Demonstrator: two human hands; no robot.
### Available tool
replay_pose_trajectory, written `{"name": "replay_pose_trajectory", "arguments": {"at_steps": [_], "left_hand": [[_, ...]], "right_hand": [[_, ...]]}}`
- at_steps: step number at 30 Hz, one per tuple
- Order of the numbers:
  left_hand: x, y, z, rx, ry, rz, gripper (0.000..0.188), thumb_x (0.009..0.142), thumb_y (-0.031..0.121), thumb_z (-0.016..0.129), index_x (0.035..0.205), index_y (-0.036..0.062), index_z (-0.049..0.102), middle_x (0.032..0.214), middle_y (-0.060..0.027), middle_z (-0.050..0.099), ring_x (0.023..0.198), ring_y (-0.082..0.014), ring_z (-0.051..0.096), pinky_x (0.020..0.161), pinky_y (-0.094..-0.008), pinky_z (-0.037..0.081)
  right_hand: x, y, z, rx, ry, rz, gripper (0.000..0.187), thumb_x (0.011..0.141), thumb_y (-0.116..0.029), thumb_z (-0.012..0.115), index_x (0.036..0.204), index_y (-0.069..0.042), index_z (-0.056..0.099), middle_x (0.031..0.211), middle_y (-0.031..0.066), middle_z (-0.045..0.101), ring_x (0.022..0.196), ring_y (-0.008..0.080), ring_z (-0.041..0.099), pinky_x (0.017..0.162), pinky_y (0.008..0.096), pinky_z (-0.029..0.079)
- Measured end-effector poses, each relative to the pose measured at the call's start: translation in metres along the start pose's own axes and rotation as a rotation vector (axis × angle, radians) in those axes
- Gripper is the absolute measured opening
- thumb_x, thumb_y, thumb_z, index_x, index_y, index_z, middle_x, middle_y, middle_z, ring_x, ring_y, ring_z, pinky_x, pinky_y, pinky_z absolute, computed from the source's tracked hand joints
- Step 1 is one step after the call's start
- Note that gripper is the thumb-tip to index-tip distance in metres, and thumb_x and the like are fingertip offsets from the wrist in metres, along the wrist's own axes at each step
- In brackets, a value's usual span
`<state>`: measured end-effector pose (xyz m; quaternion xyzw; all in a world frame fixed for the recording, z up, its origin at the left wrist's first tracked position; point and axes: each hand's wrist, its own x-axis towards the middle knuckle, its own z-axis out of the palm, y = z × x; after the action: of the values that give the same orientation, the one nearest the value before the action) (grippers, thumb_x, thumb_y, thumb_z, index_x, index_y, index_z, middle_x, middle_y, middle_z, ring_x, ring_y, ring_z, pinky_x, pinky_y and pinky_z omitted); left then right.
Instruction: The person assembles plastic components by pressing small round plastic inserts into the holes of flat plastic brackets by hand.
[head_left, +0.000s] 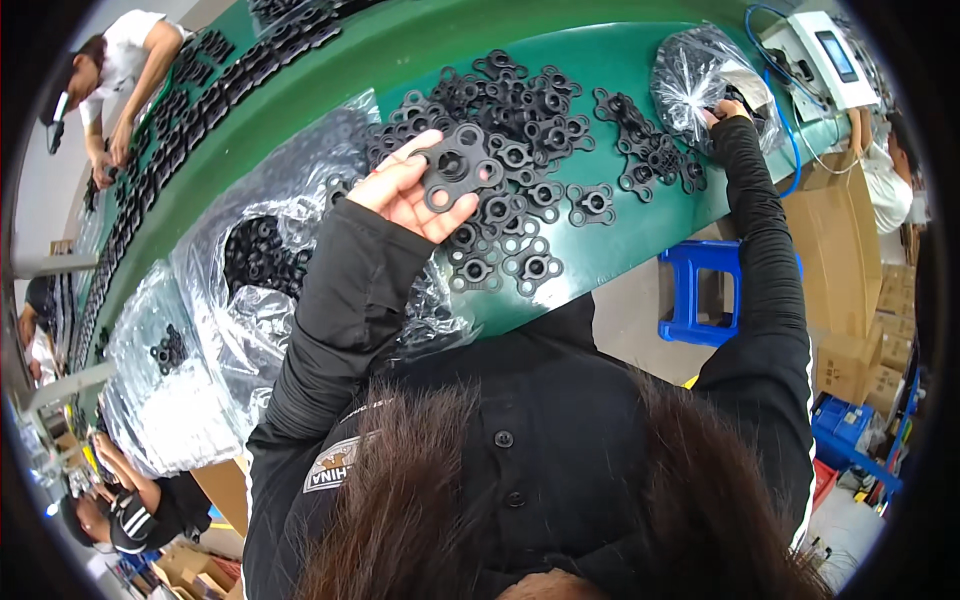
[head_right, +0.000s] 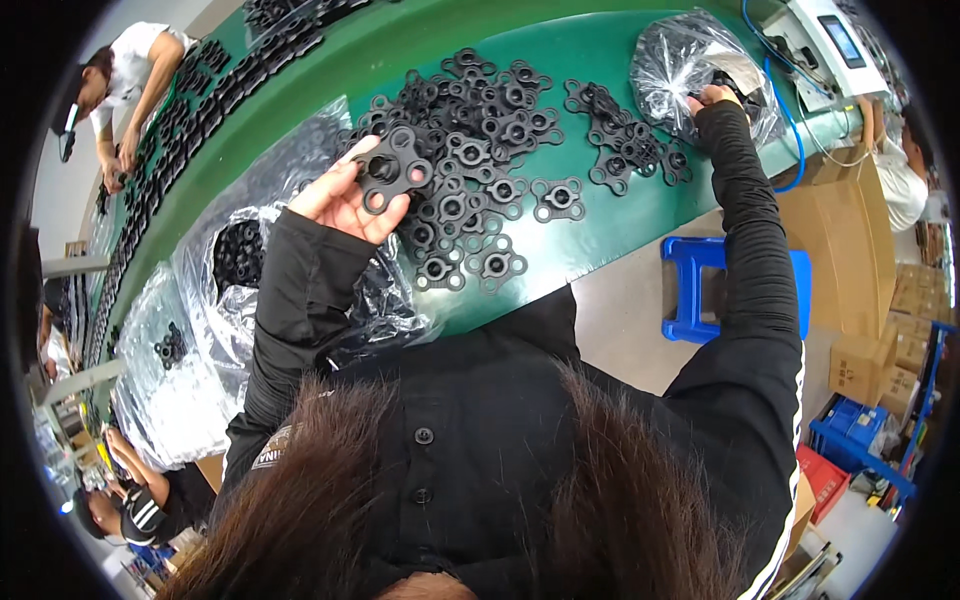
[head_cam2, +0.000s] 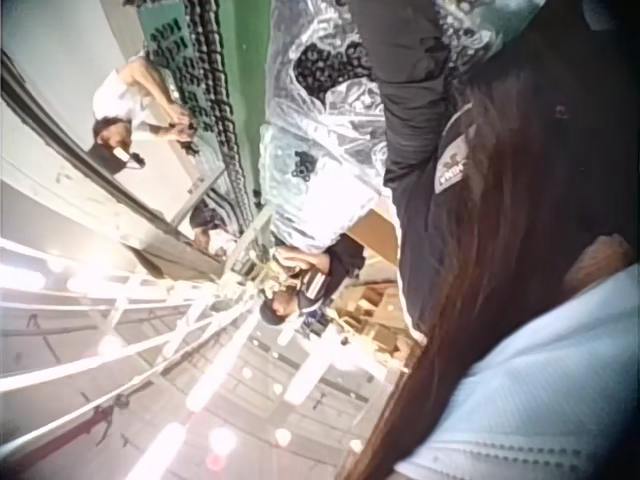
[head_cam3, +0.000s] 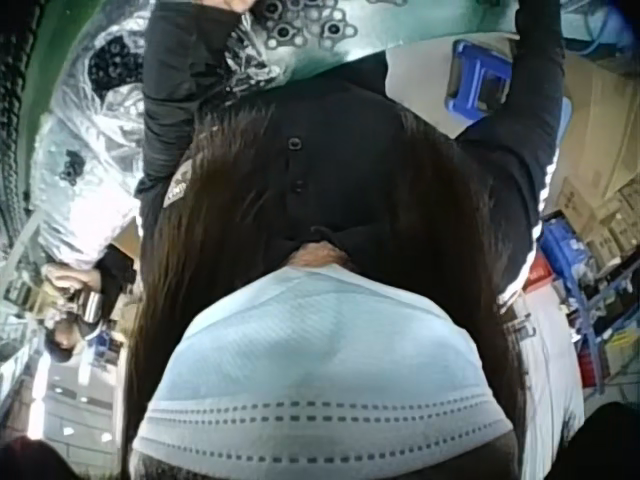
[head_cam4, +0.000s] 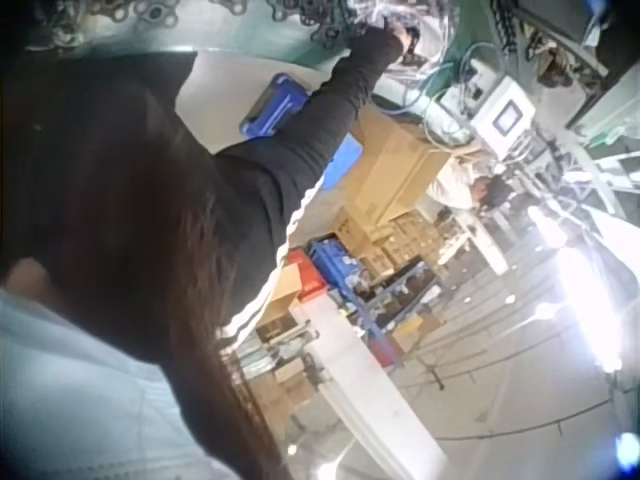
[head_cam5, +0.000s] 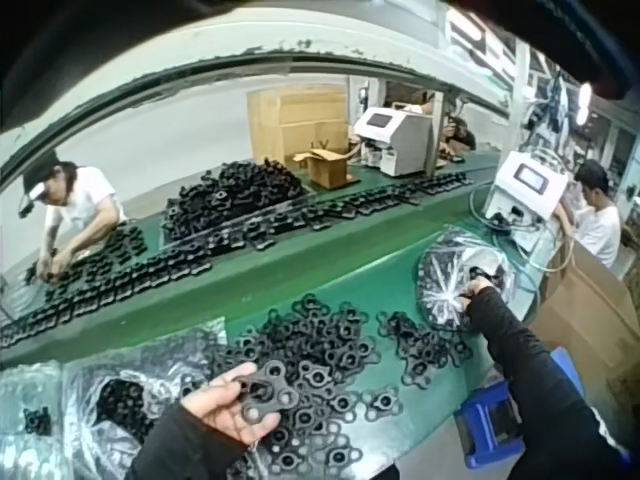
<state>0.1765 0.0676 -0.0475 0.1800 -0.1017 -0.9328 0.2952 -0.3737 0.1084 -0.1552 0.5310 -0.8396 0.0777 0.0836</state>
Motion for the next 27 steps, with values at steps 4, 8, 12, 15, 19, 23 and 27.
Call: {"name": "replay_pose_trajectory", "arguments": {"at_steps": [4,8,12,15,19,23,27], "left_hand": [[-0.009,0.001,-0.008,0.050,0.003,0.018,0.034,0.084,-0.001,0.047,0.118,0.0053,0.048,0.105,-0.0197,0.057,0.075,-0.0238,0.060,0.081,-0.0437,0.051],[-0.011,0.001,-0.011,0.171,0.035,0.039,0.036,0.084,-0.001,0.048,0.120,0.0038,0.047,0.099,-0.0172,0.058,0.071,-0.0197,0.059,0.080,-0.0408,0.052],[-0.019,-0.010,-0.008,0.321,0.098,0.116,0.039,0.085,-0.001,0.048,0.123,0.0026,0.044,0.098,-0.0163,0.058,0.073,-0.0168,0.060,0.081,-0.0376,0.052],[-0.014,-0.022,-0.002,0.517,0.135,0.193,0.037,0.085,0.002,0.051,0.122,0.0015,0.045,0.096,-0.0137,0.058,0.074,-0.0163,0.060,0.079,-0.0355,0.053],[-0.019,-0.030,0.012,0.593,0.181,0.230,0.038,0.084,0.003,0.053,0.122,0.0006,0.045,0.096,-0.0123,0.057,0.076,-0.0167,0.060,0.078,-0.0333,0.053],[-0.023,-0.036,0.010,0.648,0.186,0.287,0.041,0.082,0.001,0.057,0.121,-0.0001,0.045,0.096,-0.0119,0.057,0.079,-0.0177,0.060,0.077,-0.0313,0.054],[-0.023,-0.043,0.001,0.787,0.079,0.406,0.045,0.079,-0.002,0.059,0.122,-0.0006,0.045,0.097,-0.0123,0.057,0.081,-0.0186,0.060,0.076,-0.0302,0.053]], "right_hand": [[0.002,-0.019,-0.010,0.472,0.120,0.067,0.018,0.070,-0.014,0.063,0.085,-0.006,0.061,0.068,0.0054,0.059,0.053,0.0166,0.052,0.051,0.0256,0.044],[-0.032,-0.081,-0.067,1.335,0.394,0.164,0.019,0.079,-0.013,0.060,0.097,-0.007,0.062,0.071,0.0050,0.060,0.055,0.0087,0.052,0.049,0.0192,0.044],[-0.110,-0.233,-0.141,1.223,-0.093,-0.106,0.030,0.085,-0.013,0.053,0.115,-0.009,0.058,0.071,0.0016,0.058,0.050,0.0058,0.047,0.043,0.0163,0.039],[-0.156,-0.297,-0.142,1.340,-0.144,-0.415,0.033,0.075,-0.005,0.064,0.107,-0.009,0.063,0.068,0.0012,0.059,0.050,0.0062,0.047,0.046,0.0155,0.039],[-0.171,-0.326,-0.134,1.535,-0.312,-0.228,0.023,0.072,-0.001,0.066,0.095,-0.003,0.063,0.069,0.0016,0.058,0.056,0.0056,0.048,0.050,0.0165,0.040],[-0.176,-0.330,-0.133,1.650,-0.447,-0.044,0.018,0.070,0.000,0.067,0.088,-0.002,0.061,0.068,0.0016,0.057,0.056,0.0051,0.048,0.050,0.0162,0.040],[-0.178,-0.329,-0.134,1.610,-0.379,-0.036,0.017,0.069,0.000,0.068,0.083,-0.001,0.059,0.067,0.0014,0.056,0.056,0.0047,0.048,0.050,0.0155,0.040]]}}
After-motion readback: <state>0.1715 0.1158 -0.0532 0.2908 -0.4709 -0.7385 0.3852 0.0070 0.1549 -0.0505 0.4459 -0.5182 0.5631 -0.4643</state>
